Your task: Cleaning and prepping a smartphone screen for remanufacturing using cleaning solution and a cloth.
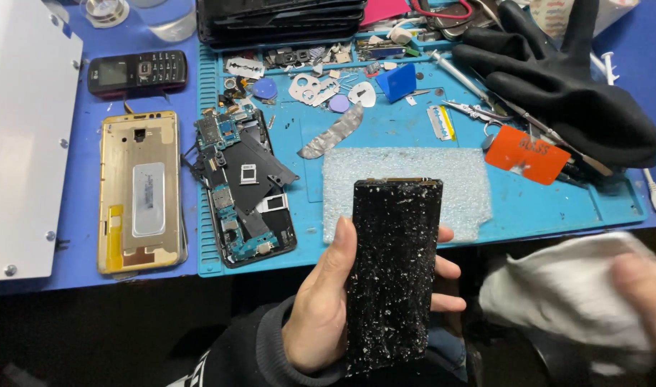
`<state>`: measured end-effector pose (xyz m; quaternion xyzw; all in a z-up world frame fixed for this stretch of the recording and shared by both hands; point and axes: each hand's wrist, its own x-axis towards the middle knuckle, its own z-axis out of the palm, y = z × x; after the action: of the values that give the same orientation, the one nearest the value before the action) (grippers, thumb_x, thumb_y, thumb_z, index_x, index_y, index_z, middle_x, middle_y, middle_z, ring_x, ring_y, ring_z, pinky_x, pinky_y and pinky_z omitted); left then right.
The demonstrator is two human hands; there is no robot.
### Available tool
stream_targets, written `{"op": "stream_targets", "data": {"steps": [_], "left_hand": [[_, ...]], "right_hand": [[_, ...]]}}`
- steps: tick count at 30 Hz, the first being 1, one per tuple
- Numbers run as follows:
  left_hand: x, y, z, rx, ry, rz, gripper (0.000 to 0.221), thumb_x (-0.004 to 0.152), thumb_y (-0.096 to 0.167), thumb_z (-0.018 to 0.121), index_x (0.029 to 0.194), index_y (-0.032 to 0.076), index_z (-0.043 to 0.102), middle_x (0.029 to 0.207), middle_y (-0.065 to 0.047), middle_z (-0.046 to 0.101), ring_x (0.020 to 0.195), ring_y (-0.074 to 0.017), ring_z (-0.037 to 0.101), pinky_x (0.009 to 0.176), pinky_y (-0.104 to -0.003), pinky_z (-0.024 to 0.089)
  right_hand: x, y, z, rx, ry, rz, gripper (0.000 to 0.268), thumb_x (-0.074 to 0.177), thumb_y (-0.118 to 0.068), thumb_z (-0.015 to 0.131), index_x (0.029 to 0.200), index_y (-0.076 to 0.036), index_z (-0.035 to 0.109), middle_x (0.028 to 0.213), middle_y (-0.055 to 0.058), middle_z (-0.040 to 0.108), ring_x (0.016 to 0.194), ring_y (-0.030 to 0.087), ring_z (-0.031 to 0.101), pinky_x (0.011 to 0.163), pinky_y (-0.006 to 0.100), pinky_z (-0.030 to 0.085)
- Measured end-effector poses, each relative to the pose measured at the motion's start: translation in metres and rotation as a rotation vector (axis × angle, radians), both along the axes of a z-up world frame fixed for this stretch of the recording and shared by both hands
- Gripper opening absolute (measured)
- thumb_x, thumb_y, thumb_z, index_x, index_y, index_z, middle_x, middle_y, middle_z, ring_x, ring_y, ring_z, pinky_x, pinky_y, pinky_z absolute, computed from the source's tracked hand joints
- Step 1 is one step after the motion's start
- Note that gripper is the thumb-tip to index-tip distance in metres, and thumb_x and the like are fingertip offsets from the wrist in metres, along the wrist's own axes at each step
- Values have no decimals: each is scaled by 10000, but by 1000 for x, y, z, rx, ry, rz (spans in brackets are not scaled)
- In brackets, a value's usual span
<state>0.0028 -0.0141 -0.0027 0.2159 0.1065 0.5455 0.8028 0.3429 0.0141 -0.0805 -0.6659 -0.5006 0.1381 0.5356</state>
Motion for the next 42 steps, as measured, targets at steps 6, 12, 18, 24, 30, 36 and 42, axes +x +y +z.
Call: {"op": "stream_targets", "data": {"steps": [6,12,18,24,30,36,42], "left_hand": [[14,-6,-12,66,23,-64,749,1075,509,237,1619,-2,295,1416,-261,504,1137,-318,613,1051,-500,517],[17,-15,-22,-18,-184,-153,826,1161,560,184,1531,-140,422,1262,-293,637,1147,-330,673,1080,-412,532],[6,-3,21,73,55,143,796,1055,522,291,1712,113,106,1417,-227,445,1228,-341,533,1044,-561,499],[19,18,56,201,429,351,844,1019,551,312,1662,51,93,1350,-250,455,1123,-279,545,956,-465,546],[20,23,81,352,643,465,681,1100,444,224,1594,-23,175,1709,-193,196,1580,-323,252,1309,-438,181],[13,31,77,275,602,508,788,1055,525,268,1610,-27,180,1563,-225,353,1388,-311,406,1139,-429,335],[13,34,89,322,672,468,737,1084,519,232,1586,-20,217,1686,-185,261,1586,-336,271,1332,-460,179]], "right_hand": [[-45,3,88,-746,415,351,781,806,-306,313,1484,22,518,1358,319,665,1109,512,657,942,651,531],[-60,2,33,-12,1273,946,376,1036,-347,693,1390,-244,618,1583,81,490,1564,389,365,1308,624,235],[-33,31,62,12,929,1169,203,1091,-296,652,1264,-209,592,998,-29,610,820,91,597,926,366,383],[-124,24,131,183,-115,721,399,940,128,562,1303,267,474,1136,299,594,888,307,656,816,336,547],[-172,57,143,588,-368,863,185,860,65,728,1023,122,663,1236,343,615,986,387,709,843,424,611],[-165,61,137,535,-436,772,181,815,99,723,994,113,699,1205,374,634,970,410,683,831,440,573],[-171,67,150,580,-446,787,189,819,80,758,990,33,693,1199,346,655,930,368,705,814,434,602]]}}
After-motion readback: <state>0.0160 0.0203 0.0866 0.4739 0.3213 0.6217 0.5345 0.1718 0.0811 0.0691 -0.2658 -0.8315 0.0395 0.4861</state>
